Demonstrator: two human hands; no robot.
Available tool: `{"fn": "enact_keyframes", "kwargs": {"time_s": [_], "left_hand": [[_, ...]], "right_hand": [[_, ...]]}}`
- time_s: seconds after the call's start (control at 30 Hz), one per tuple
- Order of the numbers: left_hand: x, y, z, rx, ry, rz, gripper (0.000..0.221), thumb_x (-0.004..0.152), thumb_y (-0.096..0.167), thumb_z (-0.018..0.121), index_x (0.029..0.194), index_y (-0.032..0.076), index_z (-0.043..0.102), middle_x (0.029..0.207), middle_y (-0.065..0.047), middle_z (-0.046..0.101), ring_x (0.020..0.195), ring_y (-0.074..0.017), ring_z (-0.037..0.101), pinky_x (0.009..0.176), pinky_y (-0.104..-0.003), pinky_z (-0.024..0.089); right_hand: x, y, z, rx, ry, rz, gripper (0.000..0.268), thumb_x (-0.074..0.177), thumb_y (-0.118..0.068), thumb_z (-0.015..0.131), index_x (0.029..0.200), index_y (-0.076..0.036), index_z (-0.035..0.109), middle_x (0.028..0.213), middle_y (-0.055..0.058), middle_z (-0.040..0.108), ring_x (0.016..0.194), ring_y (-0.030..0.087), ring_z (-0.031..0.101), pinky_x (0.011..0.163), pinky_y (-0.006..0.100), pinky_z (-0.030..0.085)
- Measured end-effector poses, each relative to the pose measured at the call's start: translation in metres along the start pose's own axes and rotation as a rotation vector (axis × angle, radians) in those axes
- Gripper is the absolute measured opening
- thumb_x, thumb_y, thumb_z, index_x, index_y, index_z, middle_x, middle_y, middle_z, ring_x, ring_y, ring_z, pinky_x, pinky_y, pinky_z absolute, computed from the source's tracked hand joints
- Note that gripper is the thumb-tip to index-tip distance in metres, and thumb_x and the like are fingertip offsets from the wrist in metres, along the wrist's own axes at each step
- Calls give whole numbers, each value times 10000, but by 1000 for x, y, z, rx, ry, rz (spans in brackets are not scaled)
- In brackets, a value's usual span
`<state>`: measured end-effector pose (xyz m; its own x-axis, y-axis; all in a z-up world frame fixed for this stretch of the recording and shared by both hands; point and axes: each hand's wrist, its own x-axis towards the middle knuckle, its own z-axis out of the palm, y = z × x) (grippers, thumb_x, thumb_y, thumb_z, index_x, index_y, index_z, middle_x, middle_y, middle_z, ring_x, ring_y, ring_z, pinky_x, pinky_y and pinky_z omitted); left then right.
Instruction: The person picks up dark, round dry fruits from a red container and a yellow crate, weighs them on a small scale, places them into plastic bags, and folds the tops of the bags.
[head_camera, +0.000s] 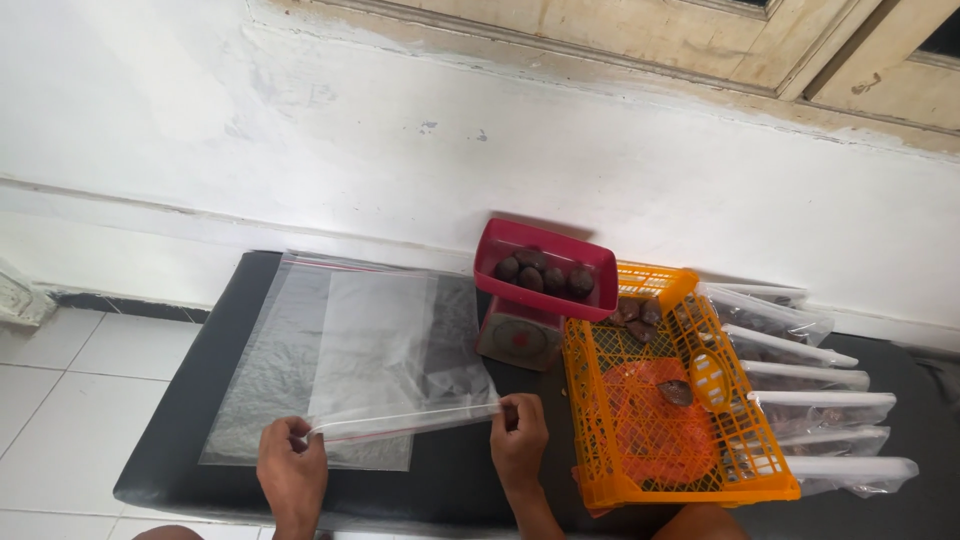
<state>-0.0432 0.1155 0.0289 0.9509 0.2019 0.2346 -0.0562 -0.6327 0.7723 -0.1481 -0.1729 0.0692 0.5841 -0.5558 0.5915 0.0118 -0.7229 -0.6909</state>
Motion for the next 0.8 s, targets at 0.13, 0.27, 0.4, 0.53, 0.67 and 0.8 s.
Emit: {"fn": "enact_keyframes", "kwargs": {"time_s": [0.13,0.27,0.4,0.53,0.67,0.8], "left_hand": [[0,28,-11,-95,-131,-219,149,865,193,735,1001,140,703,873,-18,636,737,-186,603,816,-391,493],[1,60,-29,-452,-185,-492,132,924,113,704,1049,133,744,910,-28,672,718,-143,567,678,-305,445],[4,42,-13,-909,-256,-643,155,926,-76,672,1076,-37,689,886,-135,638,542,-171,528,445,-271,351],[5,84,-38,-1000,-394,-784,332,927,-91,654,1247,-85,566,1011,-295,691,934,-356,707,919,-353,583],[2,85,-32,-872,-493,-659,250,954,-4,650,1183,-48,560,913,-275,712,839,-333,703,860,-380,559],[12,43,-24,-761,-459,-452,176,896,8,576,1044,99,551,731,-34,507,620,-140,388,600,-293,317]], "right_hand": [[0,7,6,39,-7,140,105,875,8,697,888,-95,688,849,37,638,640,134,609,582,287,534],[9,-9,-2,322,-51,566,115,919,-16,688,1002,-17,767,818,102,740,648,166,765,655,291,682],[16,1,3,692,27,869,188,902,54,724,1084,101,727,778,227,746,632,286,750,546,341,640],[12,20,5,742,-25,909,295,929,65,681,1223,73,706,873,188,732,733,250,717,666,355,668],[6,34,8,734,-151,778,266,980,54,581,1233,5,647,828,106,654,672,190,597,656,326,535],[3,65,7,674,-207,760,127,970,-25,505,975,-143,550,794,-9,471,613,94,389,574,276,310]]}}
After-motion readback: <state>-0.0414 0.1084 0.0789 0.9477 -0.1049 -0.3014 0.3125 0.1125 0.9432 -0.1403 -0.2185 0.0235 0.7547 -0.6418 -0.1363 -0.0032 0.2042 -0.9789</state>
